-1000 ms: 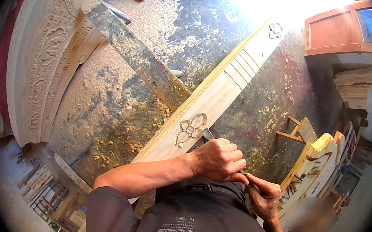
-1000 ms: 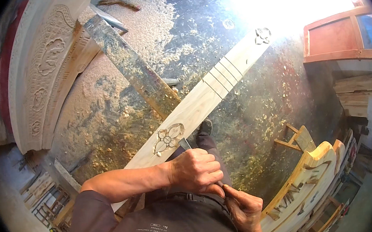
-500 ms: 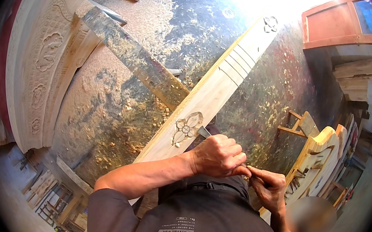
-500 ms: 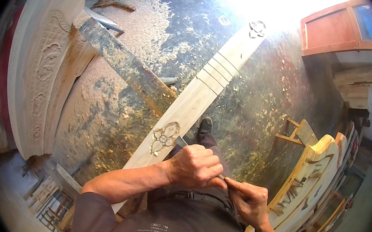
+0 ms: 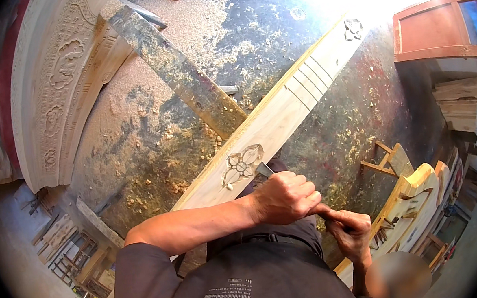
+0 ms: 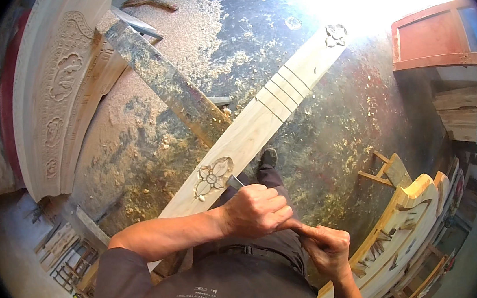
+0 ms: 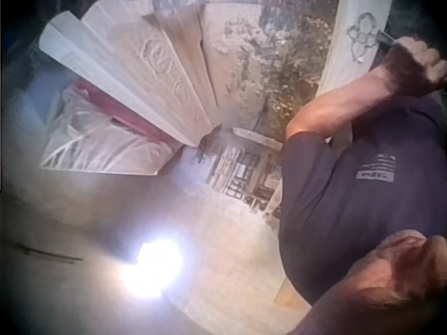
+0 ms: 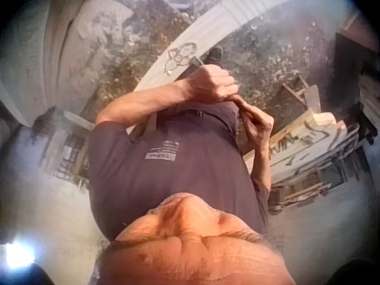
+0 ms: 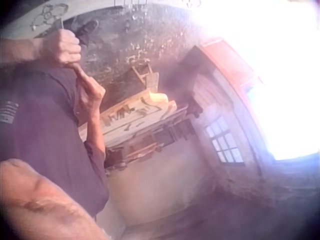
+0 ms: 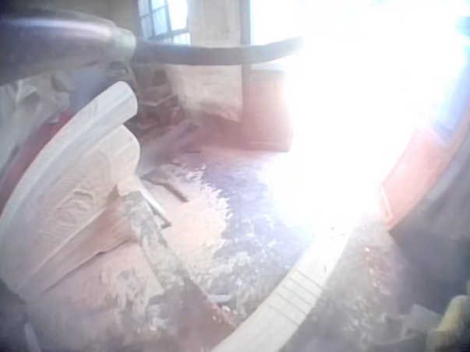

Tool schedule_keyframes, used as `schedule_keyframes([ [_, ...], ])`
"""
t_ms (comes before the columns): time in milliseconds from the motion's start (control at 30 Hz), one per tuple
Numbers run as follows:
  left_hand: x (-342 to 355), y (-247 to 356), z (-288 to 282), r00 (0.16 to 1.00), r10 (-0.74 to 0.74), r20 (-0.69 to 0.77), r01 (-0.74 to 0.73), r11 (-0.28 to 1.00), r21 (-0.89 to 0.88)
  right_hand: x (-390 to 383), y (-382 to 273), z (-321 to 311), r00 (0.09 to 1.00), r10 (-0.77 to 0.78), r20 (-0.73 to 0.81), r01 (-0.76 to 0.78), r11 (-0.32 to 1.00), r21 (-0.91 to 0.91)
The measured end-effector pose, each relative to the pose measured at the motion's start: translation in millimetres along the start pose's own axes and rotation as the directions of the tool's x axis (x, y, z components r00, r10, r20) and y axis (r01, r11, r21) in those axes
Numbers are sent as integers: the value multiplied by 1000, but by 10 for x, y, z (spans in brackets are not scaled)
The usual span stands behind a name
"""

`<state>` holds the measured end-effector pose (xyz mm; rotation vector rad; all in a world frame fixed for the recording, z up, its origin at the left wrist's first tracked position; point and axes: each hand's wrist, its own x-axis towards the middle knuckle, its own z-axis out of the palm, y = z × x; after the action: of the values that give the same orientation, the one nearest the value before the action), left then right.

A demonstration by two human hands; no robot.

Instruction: The person carves a decorative floral pattern into a piece of wood using a chisel and a mallet.

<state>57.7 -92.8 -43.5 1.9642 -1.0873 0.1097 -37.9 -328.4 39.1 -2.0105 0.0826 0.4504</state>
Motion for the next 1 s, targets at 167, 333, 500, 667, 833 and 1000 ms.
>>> schedule_keyframes([
  [167,-4,-29,12,999,32,-30,-32,999,13,12,-41,5,1000,30,2,-30,1000,-1],
  [333,-3,-37,-15,996,78,-32,-79,997,-27,-57,-45,42,999,-31,-39,29,998,-58],
  [500,-14,-43,-28,998,64,-17,-65,998,-28,-5,-112,11,999,-38,-10,37,996,-75],
  [667,7,-40,-47,998,52,-21,-53,997,-54,-4,-119,13,999,-34,-35,32,998,-59],
  [833,4,-43,-30,999,33,-34,-35,998,-52,1,-120,15,999,-1,-48,-1,998,-57],
  [1000,6,-16,-36,1000,-15,-18,14,999,-42,-13,-149,48,999,0,-41,-3,998,-63],
])
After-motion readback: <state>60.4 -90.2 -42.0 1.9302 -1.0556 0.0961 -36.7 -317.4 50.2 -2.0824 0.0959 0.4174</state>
